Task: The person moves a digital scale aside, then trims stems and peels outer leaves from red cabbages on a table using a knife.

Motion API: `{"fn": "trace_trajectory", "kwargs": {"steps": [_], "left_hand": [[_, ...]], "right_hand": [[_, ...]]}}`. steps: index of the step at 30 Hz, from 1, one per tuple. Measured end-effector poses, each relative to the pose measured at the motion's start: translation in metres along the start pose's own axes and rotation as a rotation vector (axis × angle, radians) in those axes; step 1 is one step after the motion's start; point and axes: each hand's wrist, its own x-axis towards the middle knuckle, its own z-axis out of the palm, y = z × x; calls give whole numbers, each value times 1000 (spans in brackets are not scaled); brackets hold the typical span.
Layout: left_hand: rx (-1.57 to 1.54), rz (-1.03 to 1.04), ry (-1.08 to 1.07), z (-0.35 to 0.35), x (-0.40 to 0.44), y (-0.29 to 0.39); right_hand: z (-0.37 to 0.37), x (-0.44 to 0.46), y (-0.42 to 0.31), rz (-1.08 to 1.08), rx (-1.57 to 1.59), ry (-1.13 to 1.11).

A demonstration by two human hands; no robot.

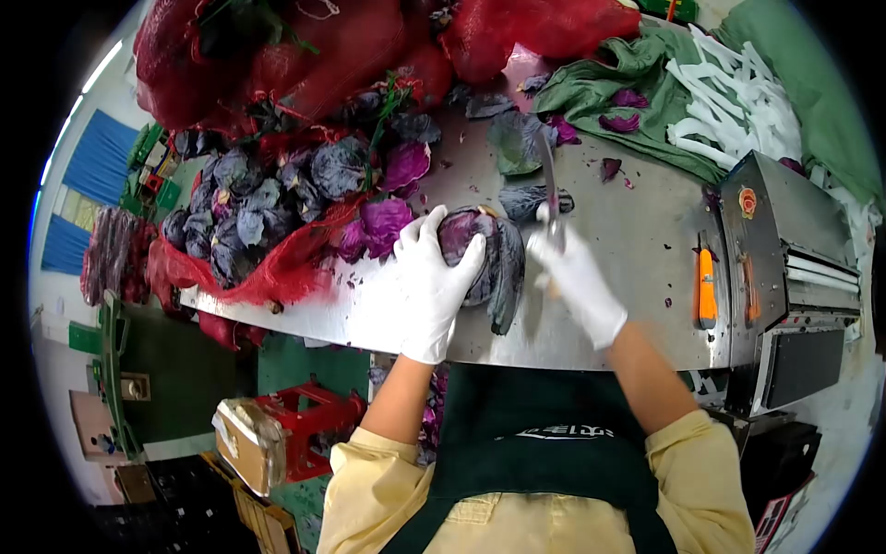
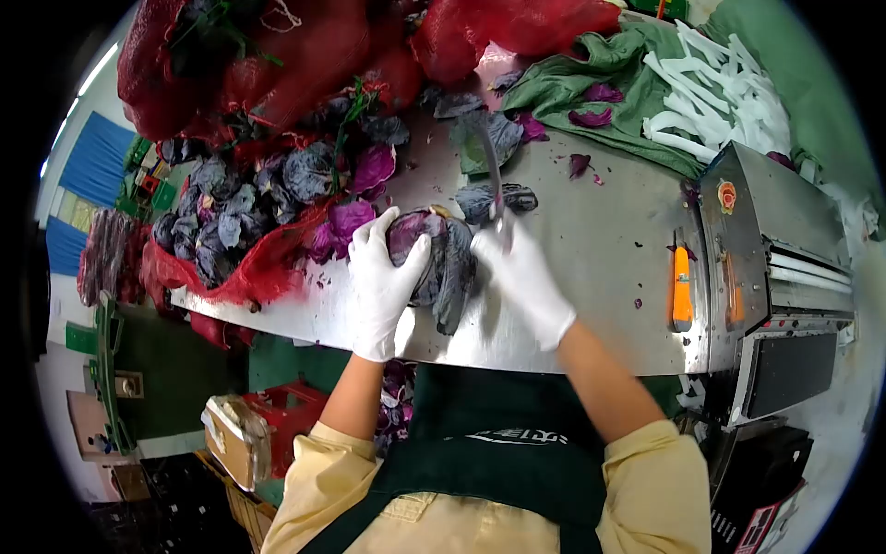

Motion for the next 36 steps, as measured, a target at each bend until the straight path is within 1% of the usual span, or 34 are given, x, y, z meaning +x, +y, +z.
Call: {"fn": "trace_trajectory", "kwargs": {"steps": [1,3,4,5,6,7,8,9,10,11,13,14,15,16,17,19,21,22,25,26,28,31,32,34,36], "left_hand": [[5,3,-5,4,-1,2],[-92,44,29,10,-4,5],[-114,34,-23,7,-4,4],[-109,42,-28,3,-4,-4],[-213,116,-87,-1,-4,-17],[-315,187,-151,-4,-5,-25],[-308,230,-189,-10,-5,-23],[-301,236,-198,-12,-7,-22],[-269,240,-183,-11,-8,-19],[-237,244,-169,-12,-9,-18],[-193,307,-189,-15,-11,-21],[-167,298,-182,-17,-13,-18],[-142,288,-180,-19,-16,-14],[-136,296,-184,-20,-16,-12],[-126,262,-193,-20,-15,-12],[-112,220,-209,-20,-14,-11],[-150,147,-227,-17,-9,-8],[-142,159,-216,-12,-8,-8],[-112,153,-230,-8,-9,3],[-93,197,-204,-7,-11,6],[-82,211,-202,-6,-14,9],[-80,211,-197,-7,-14,8],[-93,190,-196,-6,-14,6],[-86,210,-182,-5,-13,5],[-79,232,-171,-6,-12,6]], "right_hand": [[6,-3,8,-90,32,27],[22,-12,15,-272,88,72],[0,-8,4,-118,197,-17],[-21,-4,-16,35,304,-107],[-46,4,-33,125,456,-129],[-50,11,-51,53,470,-27],[-65,31,-51,51,377,-138],[-72,44,-50,57,288,-158],[-70,68,-36,86,236,-18],[-68,80,-32,82,242,-20],[-66,100,-27,-14,93,261],[-79,122,-13,-108,-17,308],[-82,123,-16,-197,-127,357],[-87,111,-9,-371,-640,475],[-83,96,-11,-370,-631,480],[-73,65,-8,-752,-955,430],[-46,21,-14,-501,-852,324],[-40,8,-7,-504,-1104,380],[-31,1,27,-805,-871,426],[-31,-4,30,-802,-866,430],[-28,-11,35,-727,-899,253],[-26,-16,27,-669,-891,244],[-26,-14,28,-671,-888,246],[-28,-9,34,-776,-886,249],[-28,-6,41,-768,-930,227]]}}
